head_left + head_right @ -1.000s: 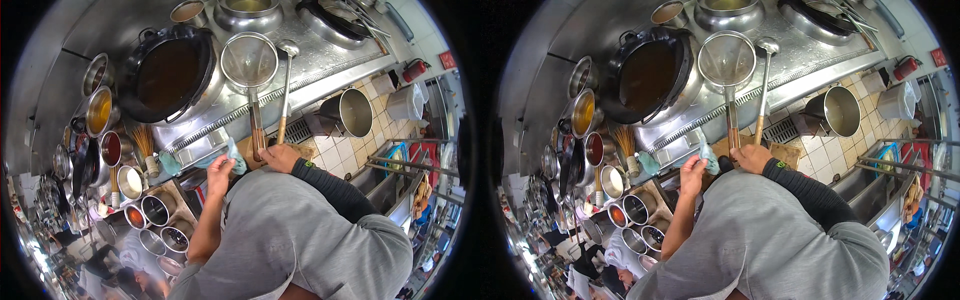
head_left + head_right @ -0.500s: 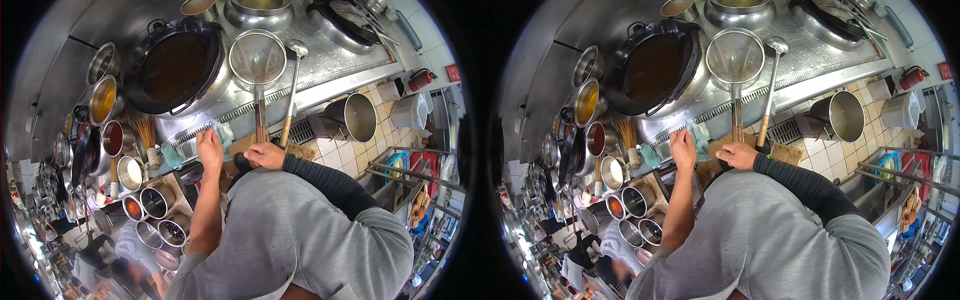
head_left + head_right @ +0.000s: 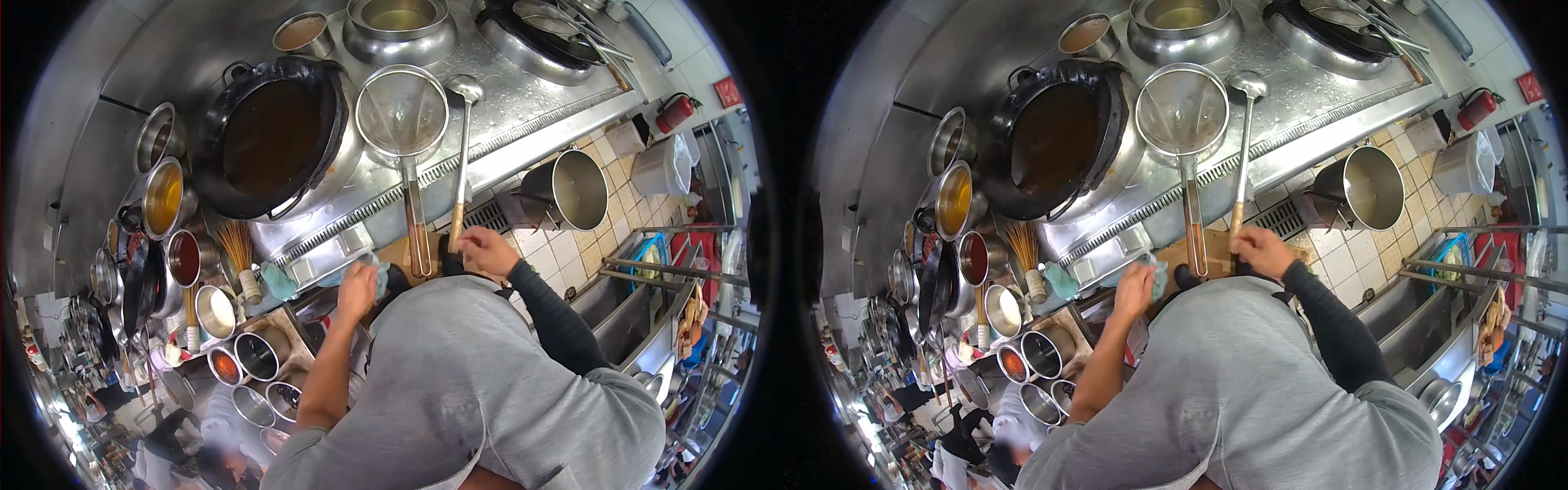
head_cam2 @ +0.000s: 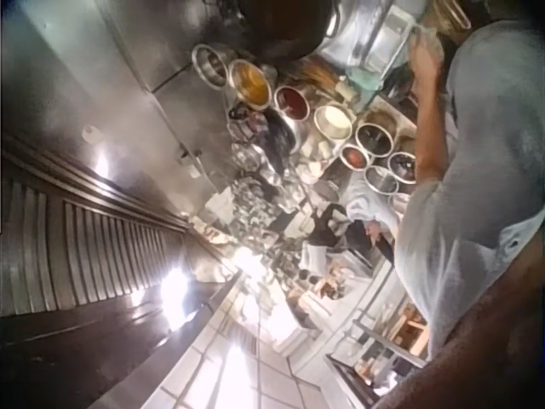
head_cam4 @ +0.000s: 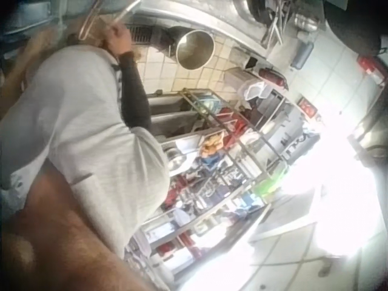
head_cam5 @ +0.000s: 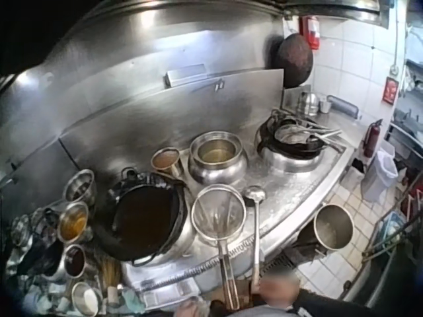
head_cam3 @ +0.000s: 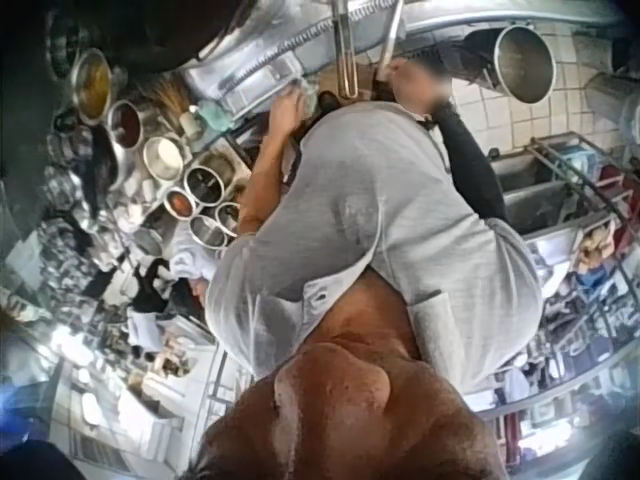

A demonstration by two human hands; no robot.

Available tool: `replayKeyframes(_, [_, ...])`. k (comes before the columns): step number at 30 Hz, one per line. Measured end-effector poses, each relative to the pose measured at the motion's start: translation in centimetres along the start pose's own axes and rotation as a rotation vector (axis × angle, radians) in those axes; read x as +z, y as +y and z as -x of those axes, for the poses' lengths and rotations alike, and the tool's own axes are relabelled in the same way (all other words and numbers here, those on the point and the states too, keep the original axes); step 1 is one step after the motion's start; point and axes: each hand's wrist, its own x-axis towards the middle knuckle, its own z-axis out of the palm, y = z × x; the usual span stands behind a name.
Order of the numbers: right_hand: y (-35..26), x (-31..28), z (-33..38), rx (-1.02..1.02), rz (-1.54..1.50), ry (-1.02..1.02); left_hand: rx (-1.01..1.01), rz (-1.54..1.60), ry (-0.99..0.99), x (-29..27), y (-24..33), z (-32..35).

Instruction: The person scoops liquid with a ladle, wipes the handles of skimmers with a cloth, strains oil from a wok using a skimmer, and holds the edge of the wok.

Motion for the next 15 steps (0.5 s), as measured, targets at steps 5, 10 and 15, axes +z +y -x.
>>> replayKeyframes(5, [9.5, -6.4, 1.8, 0.128, 0.339, 0.268, -0.266, 0.136, -0.056, 2.2, -4.5, 6.0])
replayKeyframes(10, [14.4, -5.9, 3.5, 0.477, 0.100, 0.252, -0.428, -0.054, -0.122, 5.6, -12.3, 10.3])
replayKeyframes(15, [21.2, -3.3, 3.9, 0.652, 0.109, 0.215, -0.578, -0.044, -0.073, 6.3, -14.1, 11.0])
